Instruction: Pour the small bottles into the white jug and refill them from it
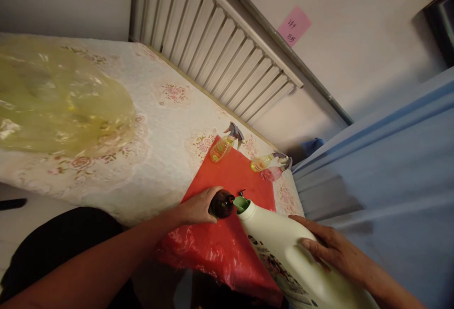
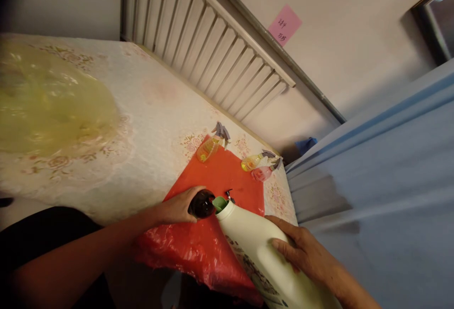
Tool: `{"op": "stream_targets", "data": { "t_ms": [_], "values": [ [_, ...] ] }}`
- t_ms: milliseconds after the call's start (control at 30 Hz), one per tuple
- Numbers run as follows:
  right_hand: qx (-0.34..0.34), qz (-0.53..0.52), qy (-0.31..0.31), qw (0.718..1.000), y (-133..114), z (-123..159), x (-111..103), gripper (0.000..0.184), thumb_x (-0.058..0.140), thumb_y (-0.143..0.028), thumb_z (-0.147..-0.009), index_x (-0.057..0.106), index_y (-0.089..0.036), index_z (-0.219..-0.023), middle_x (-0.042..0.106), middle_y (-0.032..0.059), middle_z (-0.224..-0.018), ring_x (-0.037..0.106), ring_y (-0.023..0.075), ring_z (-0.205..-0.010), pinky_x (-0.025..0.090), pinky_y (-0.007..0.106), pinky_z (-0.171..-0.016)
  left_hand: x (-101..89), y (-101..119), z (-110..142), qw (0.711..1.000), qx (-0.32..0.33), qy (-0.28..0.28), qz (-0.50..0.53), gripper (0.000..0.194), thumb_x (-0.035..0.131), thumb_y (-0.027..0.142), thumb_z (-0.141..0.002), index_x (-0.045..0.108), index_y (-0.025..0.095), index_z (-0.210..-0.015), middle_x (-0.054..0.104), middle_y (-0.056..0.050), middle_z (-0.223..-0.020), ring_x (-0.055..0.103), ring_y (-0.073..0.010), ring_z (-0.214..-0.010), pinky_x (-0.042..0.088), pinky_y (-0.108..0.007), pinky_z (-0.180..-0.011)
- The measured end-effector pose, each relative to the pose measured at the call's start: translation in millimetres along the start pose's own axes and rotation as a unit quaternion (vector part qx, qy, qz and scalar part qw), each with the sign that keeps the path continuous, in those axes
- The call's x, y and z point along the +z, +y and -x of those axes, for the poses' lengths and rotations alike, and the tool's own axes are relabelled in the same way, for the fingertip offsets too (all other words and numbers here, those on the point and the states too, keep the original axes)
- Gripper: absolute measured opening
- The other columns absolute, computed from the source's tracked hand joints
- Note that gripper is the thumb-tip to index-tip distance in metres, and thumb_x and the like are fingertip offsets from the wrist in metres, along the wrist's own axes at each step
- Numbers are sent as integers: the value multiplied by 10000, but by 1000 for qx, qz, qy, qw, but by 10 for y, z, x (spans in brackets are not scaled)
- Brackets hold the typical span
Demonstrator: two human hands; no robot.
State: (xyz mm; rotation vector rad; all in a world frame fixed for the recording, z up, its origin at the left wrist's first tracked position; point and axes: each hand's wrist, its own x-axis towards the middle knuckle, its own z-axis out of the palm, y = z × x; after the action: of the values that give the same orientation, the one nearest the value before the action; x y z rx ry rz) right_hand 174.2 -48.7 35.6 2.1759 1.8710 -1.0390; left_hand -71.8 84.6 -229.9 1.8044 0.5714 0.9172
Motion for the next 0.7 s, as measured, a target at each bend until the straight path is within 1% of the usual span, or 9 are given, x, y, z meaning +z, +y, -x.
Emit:
{"op": "stream_targets", "data": {
  "t_ms": [233,367,500,700],
  "values": [
    [-2,-4,-1,1000,-23,-8,1,629,457,-560,-899,407,-217,-1424,631,24,-831,505,128,-618,414,213,-512,-1,-7,2,1000,-9,1,-5,835,753,190,-571,400,263,-1324,552,-69,-1292,530,-286,-1186,433,-412,-1006],
    [-1,-6,-4,1000,-30,3,3,638,460,-559,-900,390,-216,-1434,607,6,-771,477,111,-582,394,201,-497,-16,29,9,1000,-11,0,-3,816,751,205,-584,403,262,-1320,557,-66,-1285,536,-281,-1182,437,-404,-1004],
    [-6,-2,-8,1000,-42,6,-4,637,458,-554,-905,389,-207,-1434,588,2,-750,477,112,-590,403,200,-501,-16,39,11,1000,-10,-1,-3,823,750,205,-587,396,259,-1328,554,-74,-1294,532,-286,-1189,433,-417,-1010],
    [6,8,1,1000,-17,-3,-6,639,459,-552,-903,395,-198,-1431,568,-4,-712,477,115,-574,409,212,-501,-15,43,12,1000,-11,-1,-3,818,750,210,-587,399,255,-1325,557,-74,-1289,535,-280,-1185,435,-409,-1008]
  ]
}}
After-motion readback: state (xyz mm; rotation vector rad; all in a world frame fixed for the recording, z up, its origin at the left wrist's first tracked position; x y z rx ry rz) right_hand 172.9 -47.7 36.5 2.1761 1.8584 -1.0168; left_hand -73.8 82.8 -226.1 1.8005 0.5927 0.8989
